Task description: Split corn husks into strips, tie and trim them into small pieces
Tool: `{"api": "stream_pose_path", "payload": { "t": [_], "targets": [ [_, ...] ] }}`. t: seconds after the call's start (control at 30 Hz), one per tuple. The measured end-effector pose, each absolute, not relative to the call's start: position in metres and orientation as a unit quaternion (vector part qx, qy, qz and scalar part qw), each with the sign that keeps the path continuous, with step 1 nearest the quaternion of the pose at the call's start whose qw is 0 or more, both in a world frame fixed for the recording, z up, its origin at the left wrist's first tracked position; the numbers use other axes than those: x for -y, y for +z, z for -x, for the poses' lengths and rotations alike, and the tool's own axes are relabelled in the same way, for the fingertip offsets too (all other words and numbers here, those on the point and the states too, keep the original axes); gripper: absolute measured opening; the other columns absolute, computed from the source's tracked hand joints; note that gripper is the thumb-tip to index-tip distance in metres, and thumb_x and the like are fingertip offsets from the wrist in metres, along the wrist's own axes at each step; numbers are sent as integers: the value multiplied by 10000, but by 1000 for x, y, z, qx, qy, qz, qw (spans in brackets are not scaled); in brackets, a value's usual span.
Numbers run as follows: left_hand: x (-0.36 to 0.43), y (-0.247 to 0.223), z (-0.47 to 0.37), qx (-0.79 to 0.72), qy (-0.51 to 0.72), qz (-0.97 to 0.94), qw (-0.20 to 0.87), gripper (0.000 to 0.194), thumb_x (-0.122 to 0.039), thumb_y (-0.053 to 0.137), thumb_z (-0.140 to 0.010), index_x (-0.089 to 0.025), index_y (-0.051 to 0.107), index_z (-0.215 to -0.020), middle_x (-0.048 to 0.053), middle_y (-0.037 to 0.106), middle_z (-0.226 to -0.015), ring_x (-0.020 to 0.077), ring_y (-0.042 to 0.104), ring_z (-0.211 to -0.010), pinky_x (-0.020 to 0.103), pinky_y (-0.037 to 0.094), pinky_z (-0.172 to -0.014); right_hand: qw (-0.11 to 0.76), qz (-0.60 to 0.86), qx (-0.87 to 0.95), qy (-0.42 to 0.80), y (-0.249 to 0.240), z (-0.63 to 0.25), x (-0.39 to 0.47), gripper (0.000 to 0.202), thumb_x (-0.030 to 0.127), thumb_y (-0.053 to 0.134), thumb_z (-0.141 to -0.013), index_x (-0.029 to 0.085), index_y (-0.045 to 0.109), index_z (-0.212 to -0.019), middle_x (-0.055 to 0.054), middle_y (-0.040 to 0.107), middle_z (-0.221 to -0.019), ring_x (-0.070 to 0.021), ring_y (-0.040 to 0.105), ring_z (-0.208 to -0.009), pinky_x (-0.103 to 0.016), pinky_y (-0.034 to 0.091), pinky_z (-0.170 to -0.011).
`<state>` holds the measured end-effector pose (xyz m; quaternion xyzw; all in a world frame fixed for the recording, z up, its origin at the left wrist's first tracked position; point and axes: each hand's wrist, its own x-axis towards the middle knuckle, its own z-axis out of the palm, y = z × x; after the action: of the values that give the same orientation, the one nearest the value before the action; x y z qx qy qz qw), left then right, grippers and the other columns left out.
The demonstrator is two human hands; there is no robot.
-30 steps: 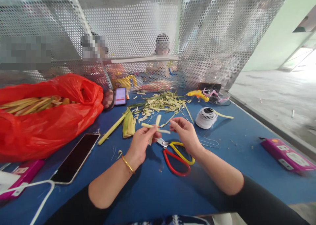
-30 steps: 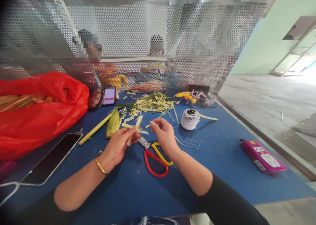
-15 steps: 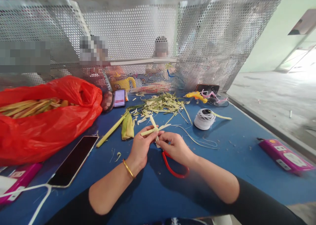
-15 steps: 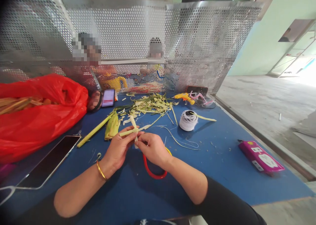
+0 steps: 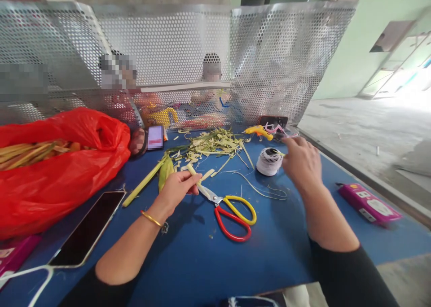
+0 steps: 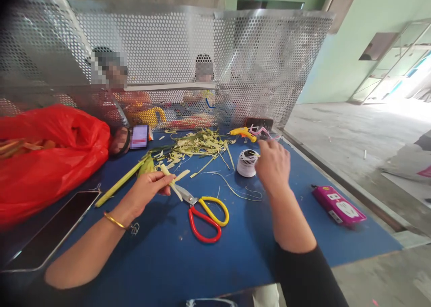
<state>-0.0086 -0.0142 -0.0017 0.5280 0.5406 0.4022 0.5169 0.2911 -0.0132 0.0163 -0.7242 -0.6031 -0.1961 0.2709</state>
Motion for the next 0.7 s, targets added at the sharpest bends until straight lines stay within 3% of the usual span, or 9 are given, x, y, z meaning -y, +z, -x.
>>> {"api": "stream_pose_path", "payload": {
  "t": [0.1,0.23,0.33,0.43,0.53,0.6,0.7],
  "targets": [
    [10,3,18,-500,360,-586,525,225,-388,730,-623,-184,685,-539,-1,572,-434,126,519,-472,250,461,-565,168,775,580,-185,0,-332,5,324,44,514,-655,160,720,-877,-162,664,-907,-295,576,-878,-389,391,-717],
    [3,2,31,-447,293,-677,506,258,-395,709,-654,-202,687,-485,46,650,-516,187,607,-621,280,479,-672,151,777,582,-186,-13,-345,-4,230,66,478,-686,166,685,-678,-127,654,-753,-248,574,-781,-374,385,-719],
    [-1,1,39,-431,229,-713,503,271,-408,694,-670,-208,690,-486,46,648,-509,170,587,-568,249,458,-613,262,778,523,-229,-3,-333,-1,253,133,416,-789,150,659,-721,-130,640,-746,-249,576,-775,-405,390,-781],
    [-1,2,46,-422,163,-734,506,276,-406,693,-667,-203,680,-481,33,625,-472,163,586,-537,225,431,-560,501,711,437,-228,16,-312,8,270,260,407,-851,149,650,-808,-126,631,-776,-254,587,-796,-414,415,-790],
    [2,8,55,-427,108,-747,498,167,-368,719,-632,-212,752,-684,22,693,-589,177,637,-613,217,441,-593,667,570,478,-35,35,-285,19,226,331,502,-809,170,655,-848,-57,611,-726,-204,583,-713,-359,459,-701],
    [5,14,58,-451,123,-753,463,300,-339,784,-538,-241,763,-821,28,745,-764,206,667,-715,231,461,-648,655,516,536,133,45,-264,23,186,347,586,-745,187,671,-786,-29,615,-729,-173,564,-676,-332,458,-656],
    [14,27,48,-506,265,-724,387,333,-347,833,-454,-265,759,-768,43,750,-859,242,663,-815,262,476,-707,563,465,588,348,52,-229,22,205,382,651,-675,179,674,-693,-25,614,-684,-155,552,-657,-304,452,-615]
  ]
}}
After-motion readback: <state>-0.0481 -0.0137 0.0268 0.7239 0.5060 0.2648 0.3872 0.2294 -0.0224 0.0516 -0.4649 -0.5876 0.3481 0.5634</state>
